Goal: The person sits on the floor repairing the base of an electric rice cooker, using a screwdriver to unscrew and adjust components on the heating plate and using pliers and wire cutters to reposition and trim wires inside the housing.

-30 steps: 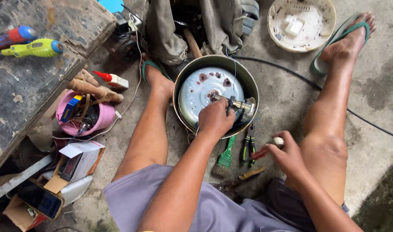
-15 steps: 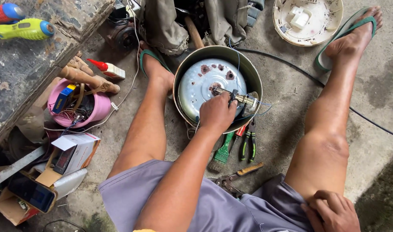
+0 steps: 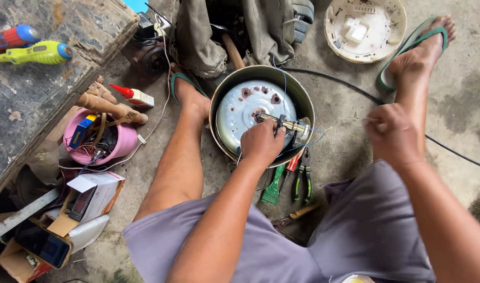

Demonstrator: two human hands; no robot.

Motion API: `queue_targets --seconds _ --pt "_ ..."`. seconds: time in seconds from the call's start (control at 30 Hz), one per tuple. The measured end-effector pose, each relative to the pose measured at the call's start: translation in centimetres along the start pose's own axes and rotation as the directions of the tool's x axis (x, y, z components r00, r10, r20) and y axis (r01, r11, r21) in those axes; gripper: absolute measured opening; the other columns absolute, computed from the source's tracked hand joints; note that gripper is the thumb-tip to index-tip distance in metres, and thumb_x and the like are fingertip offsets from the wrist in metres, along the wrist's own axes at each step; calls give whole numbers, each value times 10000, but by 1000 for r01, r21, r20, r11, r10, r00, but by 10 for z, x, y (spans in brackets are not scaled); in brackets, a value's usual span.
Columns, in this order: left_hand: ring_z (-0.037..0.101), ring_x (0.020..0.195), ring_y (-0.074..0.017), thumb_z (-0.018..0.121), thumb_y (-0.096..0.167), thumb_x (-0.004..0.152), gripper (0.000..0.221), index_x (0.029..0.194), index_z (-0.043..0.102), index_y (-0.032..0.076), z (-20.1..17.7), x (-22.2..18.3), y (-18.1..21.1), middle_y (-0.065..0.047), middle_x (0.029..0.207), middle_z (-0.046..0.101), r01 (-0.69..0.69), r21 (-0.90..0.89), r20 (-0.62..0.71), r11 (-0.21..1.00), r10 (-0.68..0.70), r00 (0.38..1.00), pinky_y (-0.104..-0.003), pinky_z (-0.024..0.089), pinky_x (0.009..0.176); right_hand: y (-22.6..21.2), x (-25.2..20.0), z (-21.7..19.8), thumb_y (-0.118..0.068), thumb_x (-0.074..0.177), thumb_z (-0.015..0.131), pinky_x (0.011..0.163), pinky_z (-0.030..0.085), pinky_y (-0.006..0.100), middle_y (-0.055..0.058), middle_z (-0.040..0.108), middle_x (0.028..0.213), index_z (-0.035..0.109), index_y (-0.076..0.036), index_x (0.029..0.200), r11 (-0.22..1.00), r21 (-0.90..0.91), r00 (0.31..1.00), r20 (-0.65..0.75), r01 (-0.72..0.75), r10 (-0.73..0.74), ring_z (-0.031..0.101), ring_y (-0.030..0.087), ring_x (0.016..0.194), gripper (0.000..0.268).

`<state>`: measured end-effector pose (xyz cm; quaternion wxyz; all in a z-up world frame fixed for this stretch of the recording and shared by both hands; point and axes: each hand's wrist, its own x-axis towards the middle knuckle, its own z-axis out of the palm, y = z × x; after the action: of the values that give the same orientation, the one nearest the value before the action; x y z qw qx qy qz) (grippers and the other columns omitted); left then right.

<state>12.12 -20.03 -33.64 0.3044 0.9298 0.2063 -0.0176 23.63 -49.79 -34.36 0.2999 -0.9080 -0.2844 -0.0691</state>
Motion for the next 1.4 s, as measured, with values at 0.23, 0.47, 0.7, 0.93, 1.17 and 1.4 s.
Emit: queue_targets --seconds 0.23,0.47,0.7,0.93,1.17,1.4 --pt "721 823 -346 637 421 915 300 955 721 136 -6 0 -1 -106 843 761 70 -63 78 996 -65 995 -489 540 744 -82 -24 64 -94 986 730 757 543 298 87 690 938 673 -29 1076 843 401 933 126 -360 338 645 143 838 125" --pt "727 756 -296 657 395 876 263 878 716 139 2 -1 3 -44 798 757 157 -111 6 981 -157 988 -446 535 683 -108 -18 90 -96 957 696 718 556 287 82 704 923 553 -49 1288 636 556 837 246 -535 488 679 118 806 364" --pt "708 701 -282 682 345 861 225 832 683 122 2 -8 -4 -29 710 718 26 -169 -87 985 -41 995 -447 525 657 -122 -6 84 -22 839 714 652 539 333 107 645 1043 563 -135 1396 822 365 899 163 -437 406 646 197 690 588" --pt "702 678 -261 709 319 842 206 813 671 118 -2 -12 -4 -21 665 701 4 -184 -76 983 -19 997 -433 529 662 -122 -1 93 -72 847 769 682 549 389 124 633 1050 682 -116 1179 902 215 925 160 -374 345 671 255 707 346" --pt "715 696 -252 692 311 892 185 882 693 127 1 -16 -11 -12 748 730 15 -271 -112 962 -47 993 -411 529 630 -119 2 94 -63 773 801 921 528 469 187 558 1330 724 -137 1104 987 94 991 -13 -134 136 606 371 1150 348" --pt "714 707 -247 699 263 904 175 971 718 103 0 -21 -10 -44 786 736 -34 -329 -159 944 -20 987 -390 547 652 -112 -1 100 -6 849 722 985 519 475 198 502 1420 672 -96 1183 981 138 990 10 -139 139 546 412 1291 349"
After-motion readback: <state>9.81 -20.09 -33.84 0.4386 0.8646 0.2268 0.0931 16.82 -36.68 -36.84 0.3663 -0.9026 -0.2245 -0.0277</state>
